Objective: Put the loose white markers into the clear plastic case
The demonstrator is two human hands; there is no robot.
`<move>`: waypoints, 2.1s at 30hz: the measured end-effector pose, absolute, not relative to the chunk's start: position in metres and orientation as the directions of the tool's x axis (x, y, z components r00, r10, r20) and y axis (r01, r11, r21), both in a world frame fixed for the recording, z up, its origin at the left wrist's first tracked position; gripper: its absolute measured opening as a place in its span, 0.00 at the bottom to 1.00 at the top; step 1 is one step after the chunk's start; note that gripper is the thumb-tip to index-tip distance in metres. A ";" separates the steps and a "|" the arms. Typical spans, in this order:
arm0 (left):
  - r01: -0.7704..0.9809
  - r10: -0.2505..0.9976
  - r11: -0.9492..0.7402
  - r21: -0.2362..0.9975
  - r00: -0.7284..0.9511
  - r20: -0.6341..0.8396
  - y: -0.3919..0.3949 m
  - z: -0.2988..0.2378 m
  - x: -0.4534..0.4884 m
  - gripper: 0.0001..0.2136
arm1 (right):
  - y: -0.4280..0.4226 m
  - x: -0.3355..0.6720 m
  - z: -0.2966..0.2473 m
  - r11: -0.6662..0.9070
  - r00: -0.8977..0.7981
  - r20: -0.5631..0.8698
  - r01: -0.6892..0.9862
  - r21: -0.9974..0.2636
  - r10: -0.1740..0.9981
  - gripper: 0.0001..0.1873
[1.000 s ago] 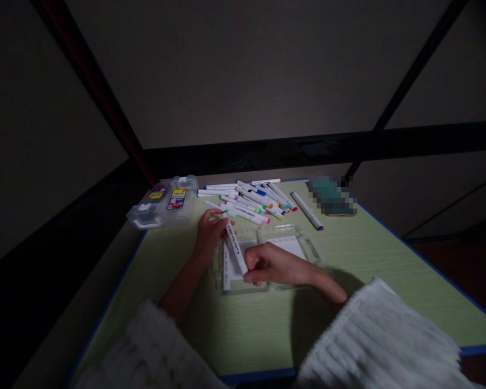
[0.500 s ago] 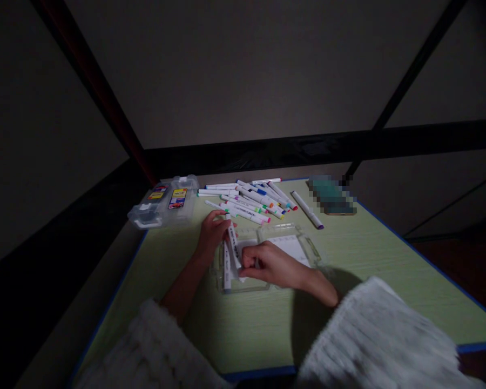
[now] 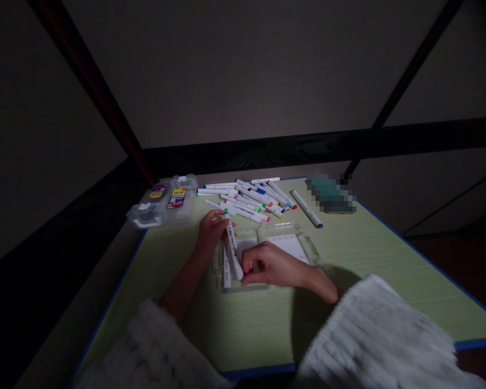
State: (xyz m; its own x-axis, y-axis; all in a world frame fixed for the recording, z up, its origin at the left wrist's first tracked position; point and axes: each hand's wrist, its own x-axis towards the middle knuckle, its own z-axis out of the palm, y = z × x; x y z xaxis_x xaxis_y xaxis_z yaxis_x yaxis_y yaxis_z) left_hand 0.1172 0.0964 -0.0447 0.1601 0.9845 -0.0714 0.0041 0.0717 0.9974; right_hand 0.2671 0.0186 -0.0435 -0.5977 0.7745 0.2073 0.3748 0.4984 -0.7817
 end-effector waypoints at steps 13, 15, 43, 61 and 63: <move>-0.022 0.982 0.074 0.997 0.175 -0.069 0.098 -0.048 0.116 0.15 | 0.019 0.266 -0.045 0.560 -0.609 0.243 0.406 -0.722 0.755 0.10; -0.012 0.980 0.070 0.997 0.185 -0.067 0.097 -0.047 0.117 0.15 | 0.019 0.266 -0.047 0.599 -0.624 0.253 0.438 -0.671 0.739 0.10; 0.540 0.956 -0.290 0.790 0.130 0.262 0.113 -0.062 0.111 0.05 | 0.012 0.266 -0.041 0.799 -0.759 0.257 0.589 -0.121 0.598 0.21; 0.398 0.980 -0.162 0.903 0.176 0.098 0.113 -0.059 0.110 0.04 | 0.009 0.262 -0.041 0.787 -0.763 0.203 0.612 -0.081 0.614 0.25; 0.395 0.979 -0.164 0.904 0.176 0.100 0.113 -0.059 0.110 0.04 | 0.008 0.262 -0.041 0.788 -0.765 0.194 0.609 -0.089 0.614 0.25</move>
State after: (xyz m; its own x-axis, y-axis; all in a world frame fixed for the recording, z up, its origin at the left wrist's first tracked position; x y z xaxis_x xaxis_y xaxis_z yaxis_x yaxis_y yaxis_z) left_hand 0.1100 0.1131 -0.0585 0.1764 0.9792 0.1002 0.3951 -0.1637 0.9039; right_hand 0.2623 0.0083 -0.0409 -0.7654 0.6136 0.1940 0.6093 0.7880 -0.0887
